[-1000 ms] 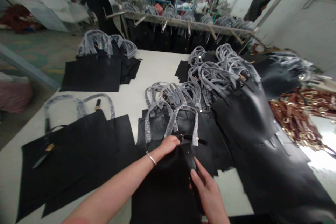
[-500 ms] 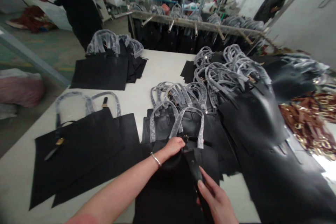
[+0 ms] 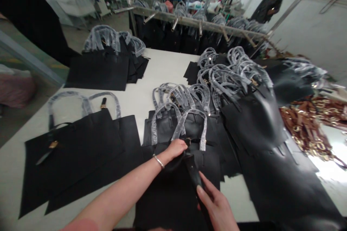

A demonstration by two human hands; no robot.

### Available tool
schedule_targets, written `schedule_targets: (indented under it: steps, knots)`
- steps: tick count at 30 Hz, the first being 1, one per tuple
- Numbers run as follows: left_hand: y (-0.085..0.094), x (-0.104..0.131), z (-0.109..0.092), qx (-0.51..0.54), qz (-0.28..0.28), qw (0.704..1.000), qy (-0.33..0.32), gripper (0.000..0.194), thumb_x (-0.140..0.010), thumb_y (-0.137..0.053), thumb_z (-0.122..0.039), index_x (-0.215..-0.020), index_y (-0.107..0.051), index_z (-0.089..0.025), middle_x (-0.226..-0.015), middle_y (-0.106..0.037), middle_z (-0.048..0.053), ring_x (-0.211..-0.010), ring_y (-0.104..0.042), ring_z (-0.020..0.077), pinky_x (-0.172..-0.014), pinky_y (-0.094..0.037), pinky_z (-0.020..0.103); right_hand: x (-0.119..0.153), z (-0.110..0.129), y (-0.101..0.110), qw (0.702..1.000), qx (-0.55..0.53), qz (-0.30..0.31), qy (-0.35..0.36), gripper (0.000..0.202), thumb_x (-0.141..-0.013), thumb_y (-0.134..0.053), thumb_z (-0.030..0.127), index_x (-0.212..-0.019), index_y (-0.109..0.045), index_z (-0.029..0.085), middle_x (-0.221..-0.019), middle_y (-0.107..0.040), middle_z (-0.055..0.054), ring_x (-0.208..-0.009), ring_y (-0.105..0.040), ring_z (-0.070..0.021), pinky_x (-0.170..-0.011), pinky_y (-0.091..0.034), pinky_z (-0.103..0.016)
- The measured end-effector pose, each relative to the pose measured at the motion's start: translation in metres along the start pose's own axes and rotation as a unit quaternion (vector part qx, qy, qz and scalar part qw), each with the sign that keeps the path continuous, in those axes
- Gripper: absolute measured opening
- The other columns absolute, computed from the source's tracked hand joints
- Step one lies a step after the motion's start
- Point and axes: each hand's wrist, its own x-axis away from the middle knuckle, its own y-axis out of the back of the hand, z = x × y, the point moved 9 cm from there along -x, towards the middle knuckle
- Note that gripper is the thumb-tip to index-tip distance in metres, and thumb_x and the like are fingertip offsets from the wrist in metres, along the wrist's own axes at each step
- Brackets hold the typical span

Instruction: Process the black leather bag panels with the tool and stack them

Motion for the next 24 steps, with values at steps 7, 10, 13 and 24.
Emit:
schedule_targets:
  steps: [7,10,13,24]
  knots:
    - [0.015,0.018,-0.001,0.050,-0.062,0.995,-0.055,0.020,-0.084,-0.046,-0.016,-0.092,-0.065,-0.016,-0.090,-0.069,0.004,-0.084,-0.063,0.0152,-0.077,-0.046,0.024,-0.005,0.016,0.014,0.995,-0.046,-0.082,0.030,0.084,-0.067,-0.070,0.056,-0.139,-0.046,0.020,-0.061,-0.067,0.003,-0.055,-0.059,-0.0162,-0.049,-0.047,-0.024]
    - [0.056,0.059,0.027,0.073,-0.240,0.965,-0.078,0.029,-0.085,-0.047,-0.012,-0.112,-0.055,-0.019,-0.111,-0.062,0.007,-0.103,-0.058,0.0175,-0.092,-0.043,0.032,-0.001,0.015,0.022,0.997,-0.026,-0.069,0.015,0.085,-0.068,-0.069,0.057,-0.140,-0.045,0.019,-0.054,-0.063,0.004,-0.050,-0.057,-0.0157,-0.046,-0.044,-0.024]
    - [0.093,0.109,0.071,0.032,-0.416,0.908,-0.034,0.040,-0.075,-0.063,-0.014,-0.113,-0.051,-0.021,-0.115,-0.055,0.008,-0.110,-0.052,0.0240,-0.099,-0.039,0.042,-0.002,0.015,0.017,0.999,0.005,-0.038,0.026,0.082,-0.065,-0.071,0.056,-0.135,-0.053,0.017,-0.058,-0.066,0.002,-0.055,-0.059,-0.0171,-0.049,-0.047,-0.025]
    - [0.105,0.116,0.087,0.029,-0.368,0.929,-0.026,0.026,-0.071,-0.072,-0.013,-0.094,-0.063,-0.020,-0.102,-0.056,0.004,-0.101,-0.054,0.0201,-0.091,-0.044,0.033,-0.021,0.054,-0.087,0.988,0.059,0.130,0.056,0.072,-0.070,-0.066,0.051,-0.132,-0.056,0.016,-0.059,-0.064,0.002,-0.052,-0.056,-0.0146,-0.050,-0.045,-0.024]
